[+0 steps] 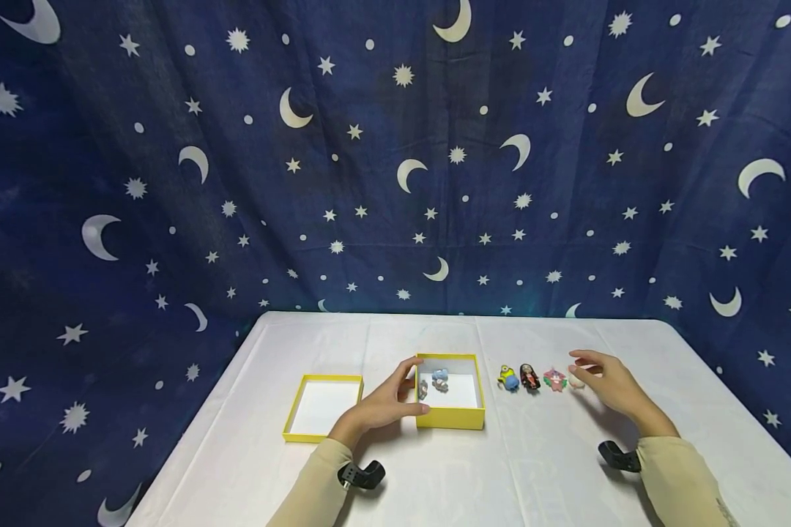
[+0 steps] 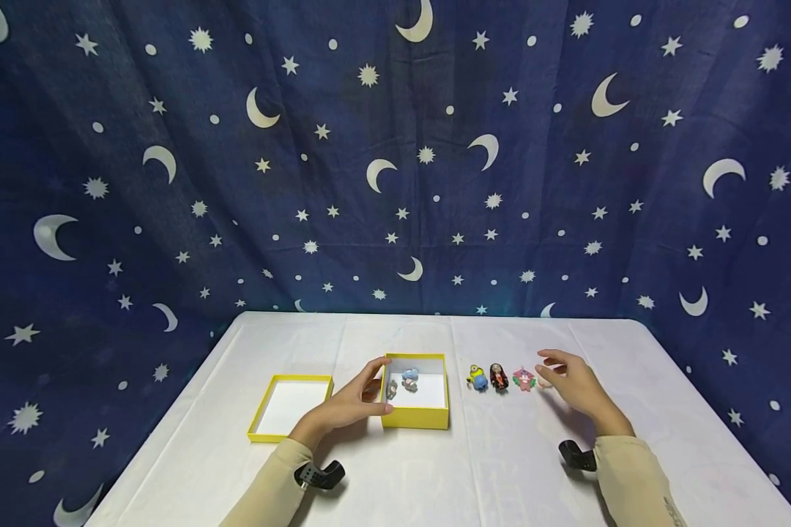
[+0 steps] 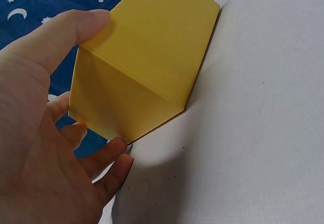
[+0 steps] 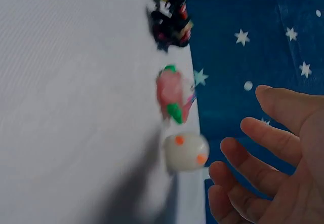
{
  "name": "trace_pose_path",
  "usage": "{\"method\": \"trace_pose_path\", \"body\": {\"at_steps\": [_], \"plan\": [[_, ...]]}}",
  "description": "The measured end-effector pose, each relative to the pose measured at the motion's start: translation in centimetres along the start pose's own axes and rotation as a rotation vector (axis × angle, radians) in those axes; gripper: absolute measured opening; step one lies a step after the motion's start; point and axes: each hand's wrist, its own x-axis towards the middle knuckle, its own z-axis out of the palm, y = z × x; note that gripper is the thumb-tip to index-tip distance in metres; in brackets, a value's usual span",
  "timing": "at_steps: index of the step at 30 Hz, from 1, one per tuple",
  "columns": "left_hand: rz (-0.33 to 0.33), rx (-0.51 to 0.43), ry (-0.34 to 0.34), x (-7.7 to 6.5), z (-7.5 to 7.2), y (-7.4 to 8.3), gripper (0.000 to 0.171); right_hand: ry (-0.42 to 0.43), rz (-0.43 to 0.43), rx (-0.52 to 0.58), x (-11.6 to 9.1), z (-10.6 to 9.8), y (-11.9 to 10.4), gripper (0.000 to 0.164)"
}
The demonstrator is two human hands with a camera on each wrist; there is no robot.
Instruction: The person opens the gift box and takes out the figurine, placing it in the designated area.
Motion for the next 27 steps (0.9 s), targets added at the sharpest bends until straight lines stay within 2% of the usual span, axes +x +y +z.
{"method": "trace_pose_path", "body": {"at_steps": [15,22,27], "plan": [[0.018,0.004,-0.002,0.0,0.1,0.1,0.088,-0.027,-0.12,0.02,1.1,0.4,-4.4,0.038],[0.014,0.004,-0.004,-0.1,0.0,0.0,0.087,-0.081,-0.105,0.056,1.3,1.2,-5.9,0.039],[0.026,-0.015,-0.013,0.0,0.0,-0.2,0.087,-0.106,-0.119,0.032,1.5,1.8,-7.3,0.04]]}}
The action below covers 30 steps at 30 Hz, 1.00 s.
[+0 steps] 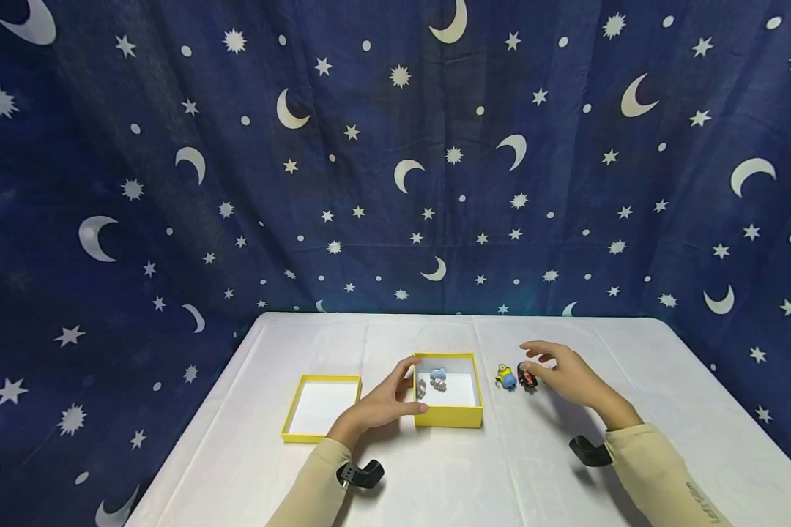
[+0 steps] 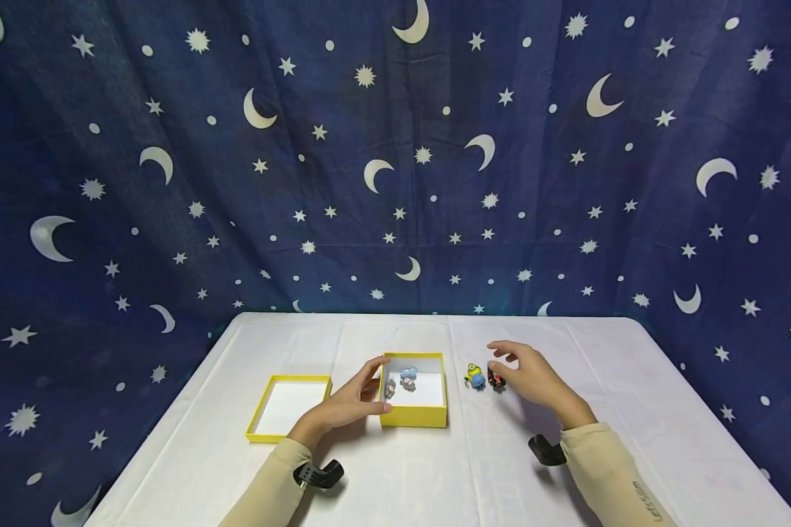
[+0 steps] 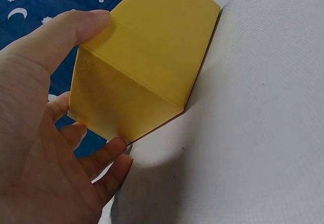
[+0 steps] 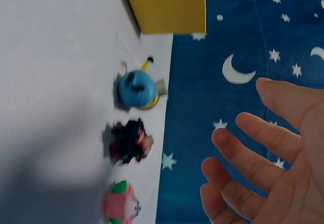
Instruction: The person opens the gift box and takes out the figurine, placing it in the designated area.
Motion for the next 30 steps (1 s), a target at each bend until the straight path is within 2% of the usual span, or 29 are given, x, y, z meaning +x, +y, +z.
{"method": "trace_pose_path", "body": {"at_steps": [5,14,22,30], "plan": [[0.006,0.011,0.001,0.0,0.0,0.1,0.088,-0.031,-0.026,-0.029,0.4,0.7,-1.4,0.038],[-0.011,0.008,0.016,-0.1,0.1,0.2,0.088,-0.085,-0.062,0.016,1.0,1.8,-3.4,0.041],[-0.004,0.004,0.014,0.0,0.1,0.0,0.088,-0.201,-0.107,0.077,2.4,3.1,-5.1,0.053],[-0.005,0.004,0.006,0.1,0.0,-0.1,0.088,-0.364,-0.21,0.162,4.3,3.9,-6.2,0.055]]}}
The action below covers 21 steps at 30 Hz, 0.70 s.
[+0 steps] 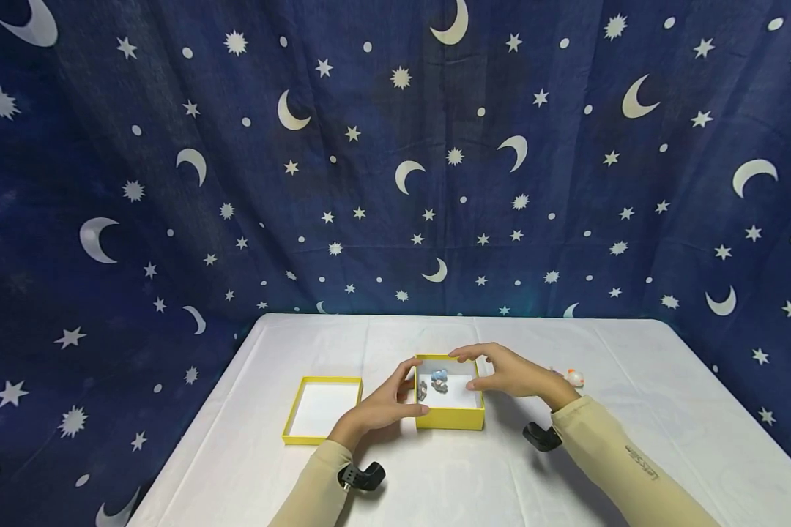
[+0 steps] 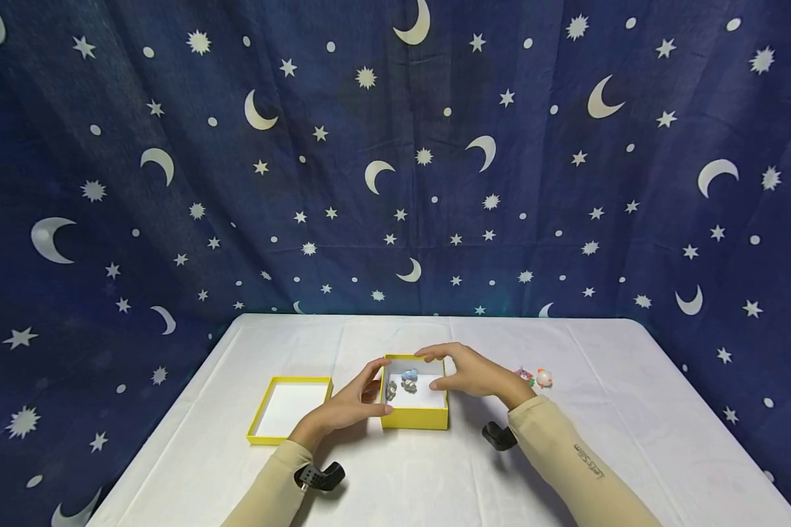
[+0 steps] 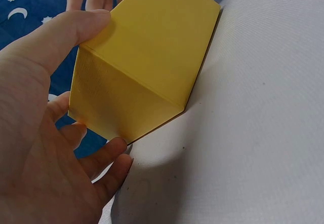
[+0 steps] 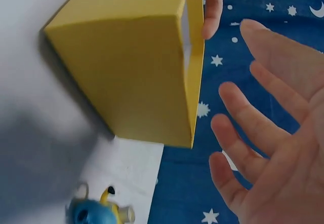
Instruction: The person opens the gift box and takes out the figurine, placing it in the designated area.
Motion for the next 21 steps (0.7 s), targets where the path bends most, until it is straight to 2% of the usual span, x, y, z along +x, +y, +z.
{"method": "trace_pose_path", "body": {"at_steps": [8,13,17,21], "plan": [[-0.012,0.014,0.008,-0.1,0.0,0.0,0.085,-0.171,-0.101,0.09,2.0,0.7,-0.8,0.047],[-0.004,0.018,0.007,-0.3,0.0,0.2,0.087,-0.253,-0.105,0.13,3.0,1.7,-1.0,0.041],[0.008,0.024,0.001,-0.3,-0.1,0.2,0.088,-0.314,-0.113,0.099,3.7,2.6,-0.8,0.043],[0.01,0.03,0.0,-0.4,-0.1,0.2,0.087,-0.381,-0.063,0.044,4.2,3.1,-0.9,0.047]]}}
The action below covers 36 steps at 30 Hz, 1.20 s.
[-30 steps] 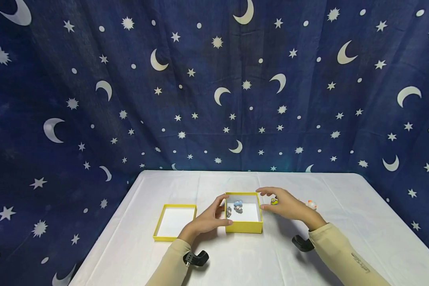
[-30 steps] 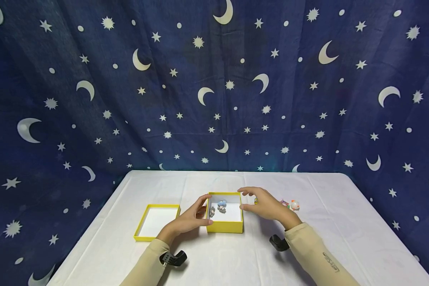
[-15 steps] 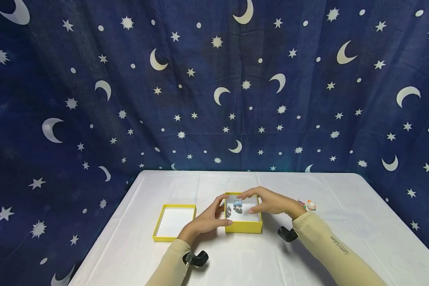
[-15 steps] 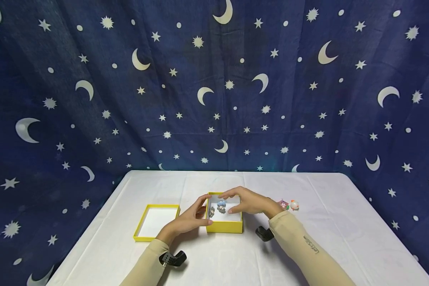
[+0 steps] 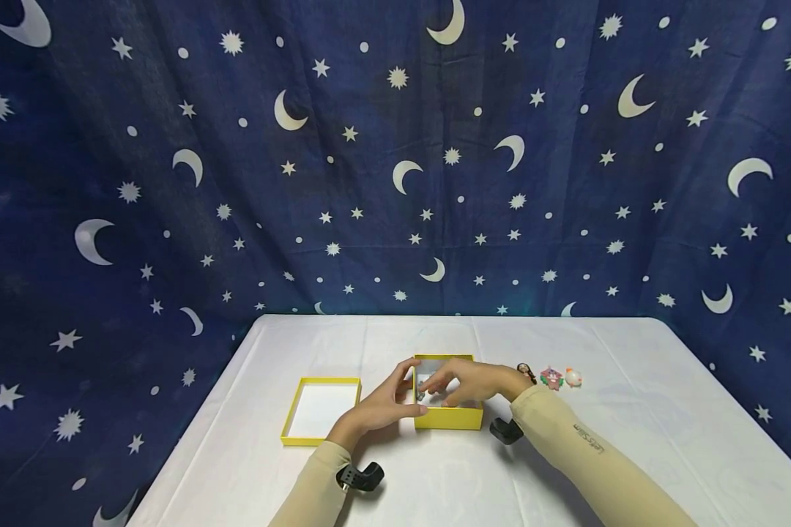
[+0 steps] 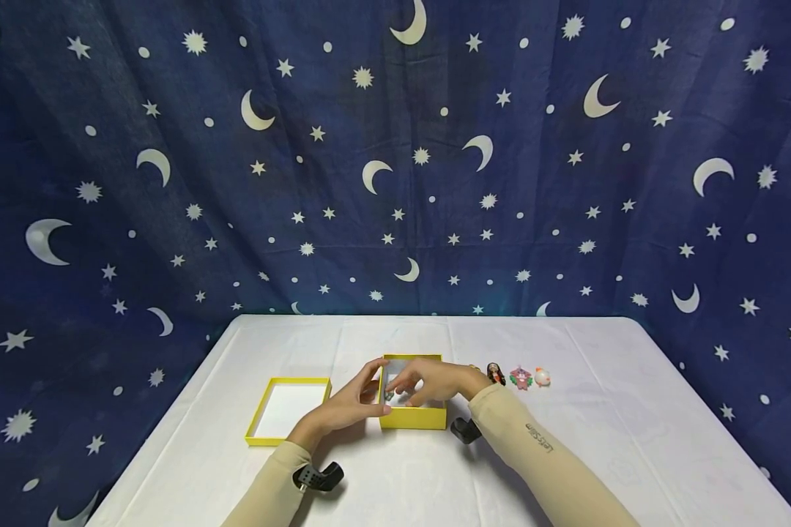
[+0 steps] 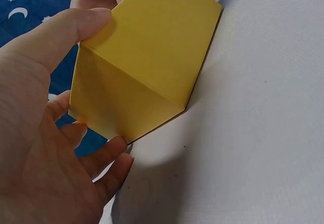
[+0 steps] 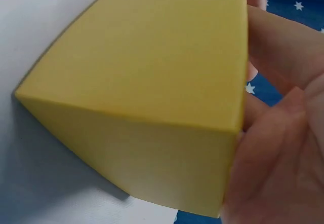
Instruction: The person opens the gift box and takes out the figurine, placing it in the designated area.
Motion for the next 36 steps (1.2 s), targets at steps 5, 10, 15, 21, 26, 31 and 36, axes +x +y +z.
{"method": "trace_pose_path", "body": {"at_steps": [5,10,15,21,26,31,36], "plan": [[0.013,-0.017,-0.011,0.2,0.0,-0.2,0.087,-0.075,0.059,-0.049,0.5,-0.1,-0.5,0.048],[0.017,-0.032,-0.015,0.3,0.0,-0.3,0.086,-0.14,0.115,-0.067,1.3,-0.2,-0.9,0.048],[0.013,-0.014,-0.008,0.2,0.0,-0.2,0.086,-0.151,0.187,-0.055,2.0,-0.1,-1.0,0.047],[0.004,-0.019,-0.006,0.3,0.0,-0.3,0.085,-0.174,0.214,-0.058,2.3,0.2,-0.9,0.044],[0.009,-0.018,-0.005,0.3,0.0,-0.4,0.085,-0.182,0.252,-0.082,2.4,0.2,-0.7,0.042],[-0.006,-0.018,-0.003,0.2,0.0,-0.2,0.085,-0.177,0.249,-0.121,2.5,0.5,-0.7,0.042],[-0.006,-0.02,-0.003,0.1,-0.1,-0.1,0.086,-0.158,0.251,-0.143,2.8,0.9,-0.6,0.041]]}}
